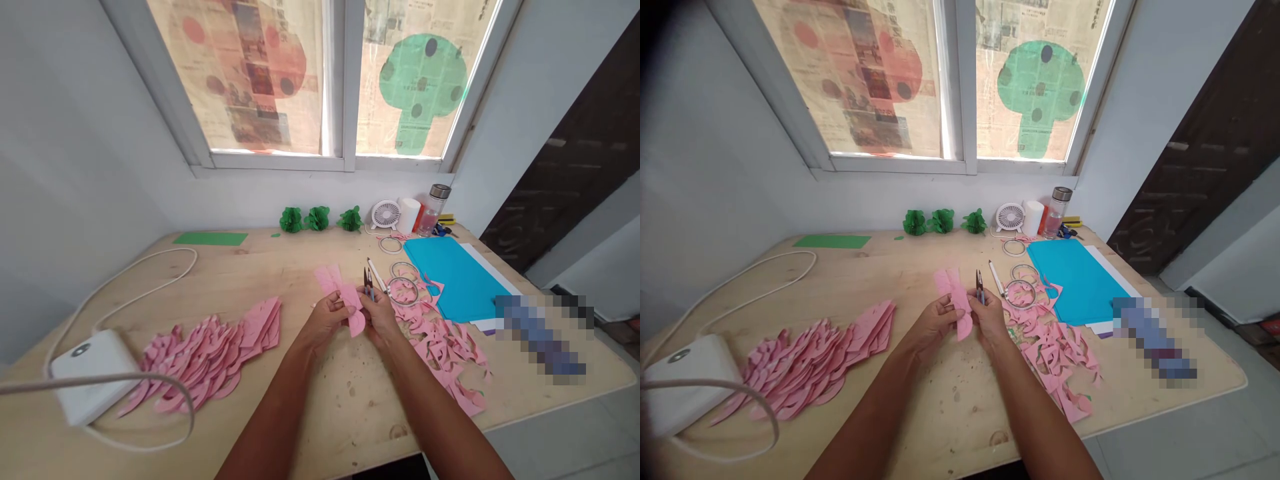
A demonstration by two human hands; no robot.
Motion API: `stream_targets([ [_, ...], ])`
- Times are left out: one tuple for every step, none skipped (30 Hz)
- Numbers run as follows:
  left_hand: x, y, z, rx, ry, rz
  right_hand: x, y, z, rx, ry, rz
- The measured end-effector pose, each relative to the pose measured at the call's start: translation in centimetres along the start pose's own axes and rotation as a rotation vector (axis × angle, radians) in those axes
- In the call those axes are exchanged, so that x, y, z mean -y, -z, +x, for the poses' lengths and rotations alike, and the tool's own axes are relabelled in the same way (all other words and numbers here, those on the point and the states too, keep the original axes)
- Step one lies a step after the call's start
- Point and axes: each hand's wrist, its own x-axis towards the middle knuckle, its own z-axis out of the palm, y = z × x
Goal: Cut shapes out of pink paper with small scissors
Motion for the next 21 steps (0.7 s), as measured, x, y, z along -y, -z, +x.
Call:
stream_targets([
  [-0.1,0.0,-0.1,0.011,-0.004,0.009,0.0,0.0,0.0,0.008,0.004,0.001],
  [-0.2,0.0,-0.1,0.019,-0.009,0.017,0.0,0.0,0.0,0.013,0.008,0.003],
  [-0.3,0.1,-0.2,0.026,-0.012,0.025,-0.1,0.1,0.0,0.016,0.012,0.006],
  [-0.3,0.1,-0.2,0.027,-0.014,0.032,-0.1,0.1,0.0,0.018,0.014,0.012],
  [-0.4,0.1,-0.2,0.022,-0.014,0.040,-0.2,0.2,0.0,0.020,0.015,0.016],
  [-0.4,0.2,-0.2,0.009,-0.016,0.049,-0.3,0.2,0.1,0.024,0.014,0.019],
  [-0.3,0.2,-0.1,-0.009,-0.020,0.060,-0.3,0.3,0.1,0.028,0.012,0.021],
  [-0.3,0.2,-0.1,-0.028,-0.026,0.073,-0.4,0.3,0.1,0.034,0.010,0.020],
  [-0.2,0.2,0.0,-0.045,-0.033,0.090,-0.4,0.3,0.2,0.041,0.007,0.021],
  [-0.1,0.3,0.1,-0.061,-0.040,0.107,-0.5,0.3,0.2,0.046,0.004,0.022],
  [-0.1,0.3,0.2,-0.073,-0.047,0.124,-0.5,0.3,0.2,0.050,0.001,0.024],
  [0.0,0.3,0.2,-0.083,-0.051,0.138,-0.5,0.3,0.2,0.052,-0.003,0.028],
  [0.1,0.3,0.3,-0.092,-0.054,0.149,-0.5,0.2,0.2,0.052,-0.008,0.035],
  [0.1,0.3,0.3,-0.102,-0.057,0.156,-0.5,0.2,0.2,0.047,-0.013,0.041],
  [0.2,0.3,0.4,-0.111,-0.060,0.160,-0.5,0.2,0.2,0.040,-0.019,0.044],
  [0.3,0.4,0.4,-0.121,-0.064,0.160,-0.5,0.2,0.2,0.033,-0.025,0.041],
  [0.4,0.4,0.5,-0.135,-0.069,0.158,-0.4,0.2,0.2,0.025,-0.028,0.033],
  [0.5,0.5,0.6,-0.151,-0.076,0.153,-0.4,0.2,0.2,0.020,-0.028,0.022],
  [0.6,0.6,0.6,-0.167,-0.084,0.146,-0.4,0.2,0.2,0.019,-0.025,0.008],
  [0.7,0.7,0.7,-0.181,-0.092,0.138,-0.4,0.3,0.2,0.023,-0.023,-0.006],
  [0.8,0.7,0.8,-0.193,-0.100,0.130,-0.4,0.3,0.2,0.030,-0.023,-0.020],
])
